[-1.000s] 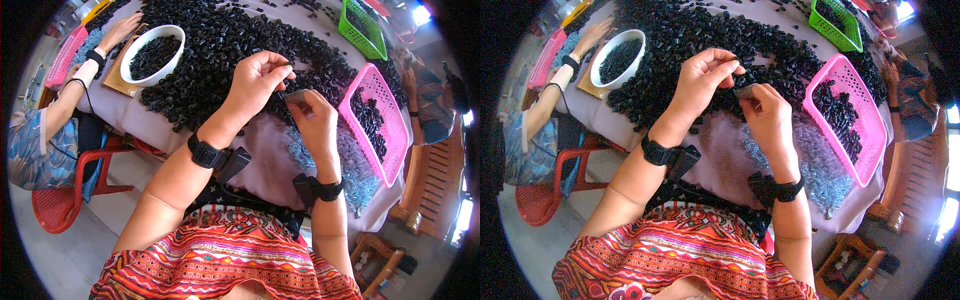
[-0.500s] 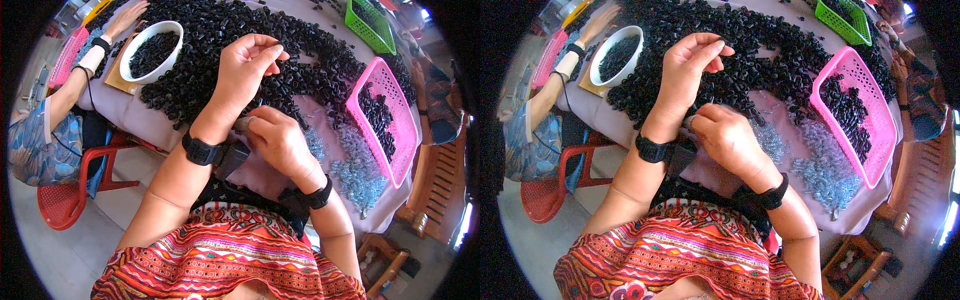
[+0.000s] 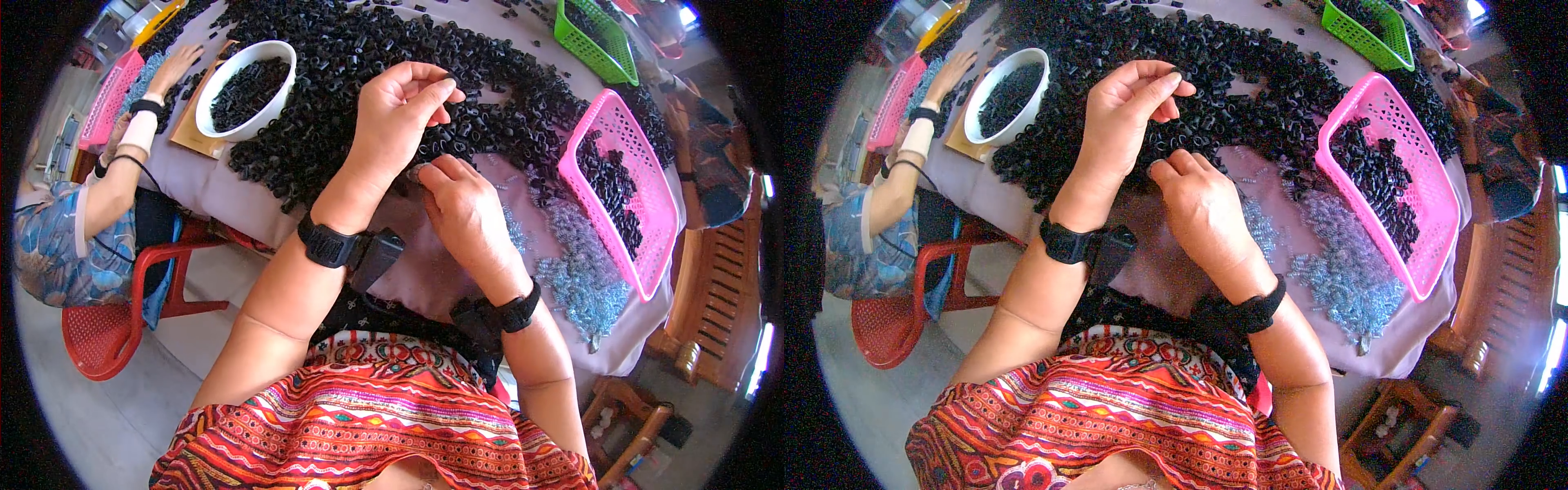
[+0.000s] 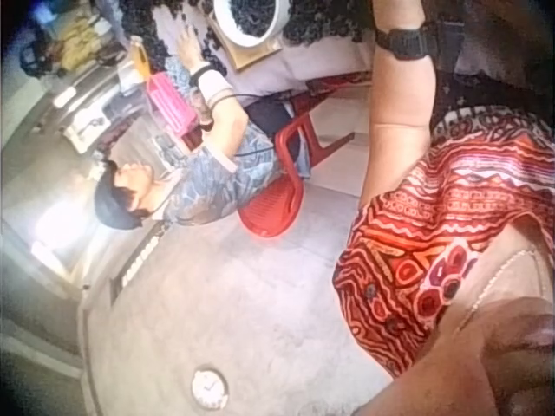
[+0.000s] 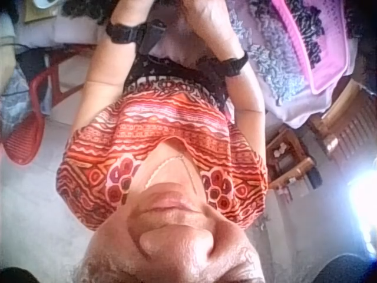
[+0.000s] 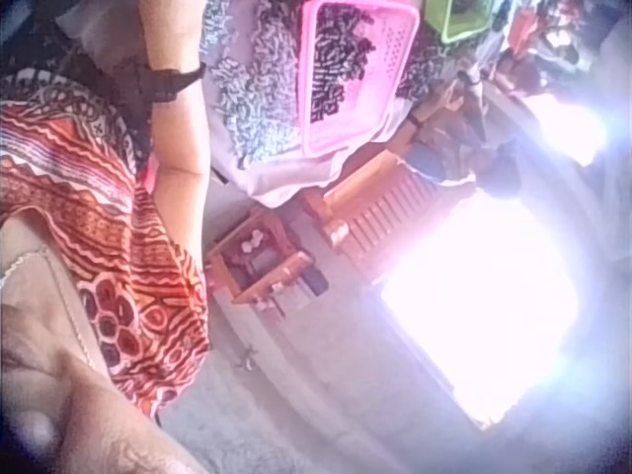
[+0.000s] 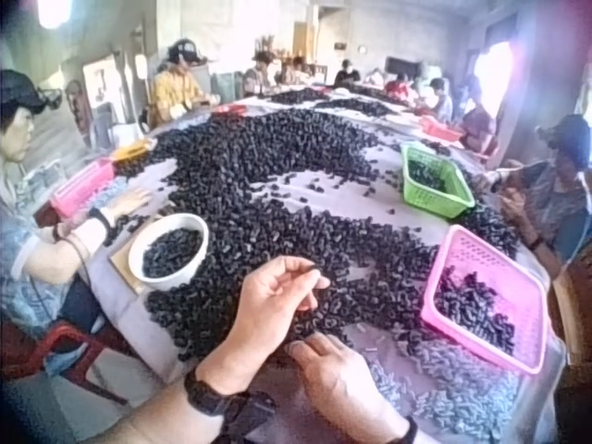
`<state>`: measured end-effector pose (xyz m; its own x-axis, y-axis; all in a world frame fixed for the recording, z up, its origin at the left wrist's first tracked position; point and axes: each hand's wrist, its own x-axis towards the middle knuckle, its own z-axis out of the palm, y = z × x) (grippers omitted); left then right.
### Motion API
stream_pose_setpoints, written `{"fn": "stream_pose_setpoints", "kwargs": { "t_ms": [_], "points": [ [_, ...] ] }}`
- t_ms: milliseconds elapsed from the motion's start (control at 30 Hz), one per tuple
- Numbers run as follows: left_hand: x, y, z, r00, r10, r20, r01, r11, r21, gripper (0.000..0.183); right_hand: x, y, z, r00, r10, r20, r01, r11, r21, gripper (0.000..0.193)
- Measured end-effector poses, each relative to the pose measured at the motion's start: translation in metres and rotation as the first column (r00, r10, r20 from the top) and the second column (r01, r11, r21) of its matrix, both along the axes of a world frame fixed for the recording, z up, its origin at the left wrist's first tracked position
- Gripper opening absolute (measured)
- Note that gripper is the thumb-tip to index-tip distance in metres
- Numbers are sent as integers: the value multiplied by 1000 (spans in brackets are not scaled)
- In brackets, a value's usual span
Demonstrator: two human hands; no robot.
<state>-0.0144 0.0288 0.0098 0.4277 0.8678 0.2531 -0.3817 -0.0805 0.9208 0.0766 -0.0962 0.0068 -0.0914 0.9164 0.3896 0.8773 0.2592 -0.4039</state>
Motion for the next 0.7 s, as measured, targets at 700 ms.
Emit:
{"fn": "stream_pose_setpoints", "kwargs": {
  "t_ms": [700],
  "points": [
    [5,0,-5,993,-82,-84,82,997,-5,16,21,-5,8,820,-135,-556,205,977,65,21]
  ]
}}
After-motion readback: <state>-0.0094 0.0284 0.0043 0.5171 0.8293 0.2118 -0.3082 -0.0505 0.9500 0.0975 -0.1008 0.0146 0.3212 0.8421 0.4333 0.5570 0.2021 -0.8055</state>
